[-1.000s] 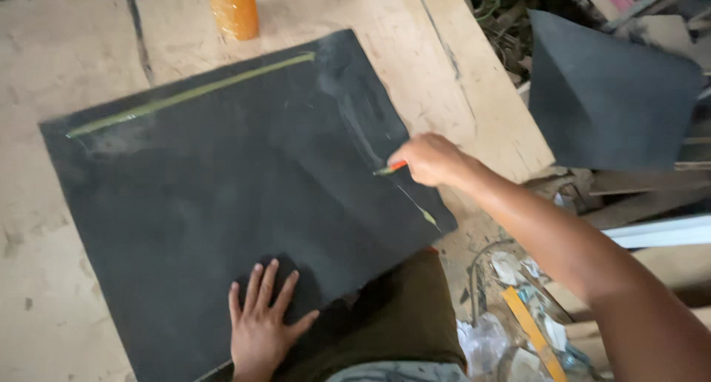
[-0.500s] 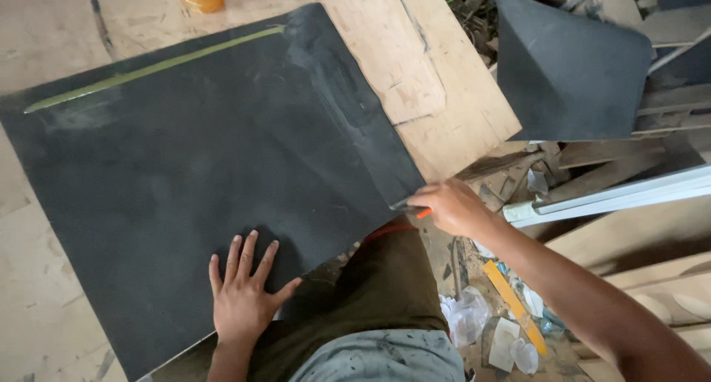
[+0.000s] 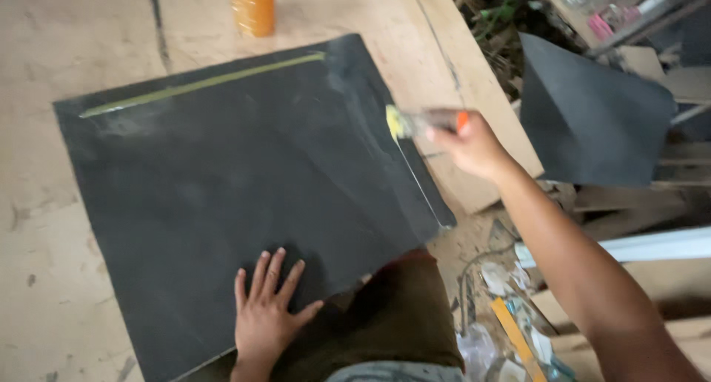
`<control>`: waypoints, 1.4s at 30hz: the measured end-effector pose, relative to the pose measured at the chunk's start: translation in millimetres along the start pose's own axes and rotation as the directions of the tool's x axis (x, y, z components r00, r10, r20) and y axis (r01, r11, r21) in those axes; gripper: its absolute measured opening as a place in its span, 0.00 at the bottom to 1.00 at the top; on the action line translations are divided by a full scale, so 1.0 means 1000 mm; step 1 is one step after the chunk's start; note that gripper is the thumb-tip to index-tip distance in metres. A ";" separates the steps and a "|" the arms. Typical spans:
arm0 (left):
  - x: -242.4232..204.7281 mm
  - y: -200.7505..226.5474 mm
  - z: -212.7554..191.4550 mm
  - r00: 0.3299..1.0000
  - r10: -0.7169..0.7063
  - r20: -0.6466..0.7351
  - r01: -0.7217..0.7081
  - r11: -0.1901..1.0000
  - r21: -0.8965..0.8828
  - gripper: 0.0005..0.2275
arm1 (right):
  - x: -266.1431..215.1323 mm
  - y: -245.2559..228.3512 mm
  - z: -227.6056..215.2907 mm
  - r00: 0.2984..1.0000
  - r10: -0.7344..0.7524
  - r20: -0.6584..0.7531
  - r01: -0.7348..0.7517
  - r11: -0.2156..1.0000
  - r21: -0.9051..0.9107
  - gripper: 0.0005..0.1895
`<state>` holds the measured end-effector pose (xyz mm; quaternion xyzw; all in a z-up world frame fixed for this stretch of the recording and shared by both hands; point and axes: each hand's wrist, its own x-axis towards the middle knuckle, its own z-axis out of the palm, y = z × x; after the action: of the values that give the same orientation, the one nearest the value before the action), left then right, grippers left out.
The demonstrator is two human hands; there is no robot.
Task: The person applies a liquid adhesive from a bottle onto a black foam sheet and then uses a small scraper by hand to spread the adhesive across the surface.
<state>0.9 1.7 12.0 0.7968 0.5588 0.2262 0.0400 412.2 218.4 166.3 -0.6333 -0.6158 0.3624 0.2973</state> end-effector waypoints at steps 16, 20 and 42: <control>-0.012 -0.001 0.055 0.989 -0.146 0.036 0.142 0.986 0.088 0.38 | 0.248 0.011 0.121 0.914 -0.374 0.155 0.358 0.570 -0.739 0.29; -0.010 0.001 0.067 0.959 -0.116 -0.257 0.137 0.989 0.063 0.17 | 0.278 -0.018 0.124 0.987 0.145 -0.076 -0.141 0.512 -0.847 0.12; -0.037 -0.006 0.117 0.976 -0.091 -0.196 0.108 0.991 0.078 0.19 | 0.294 -0.017 0.144 0.984 0.173 -0.031 -0.120 0.532 -0.838 0.40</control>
<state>32.5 -7.8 -106.4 0.7433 0.6087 0.2750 -0.0381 277.3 502.1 72.5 -0.7371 -0.6666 0.0662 -0.0890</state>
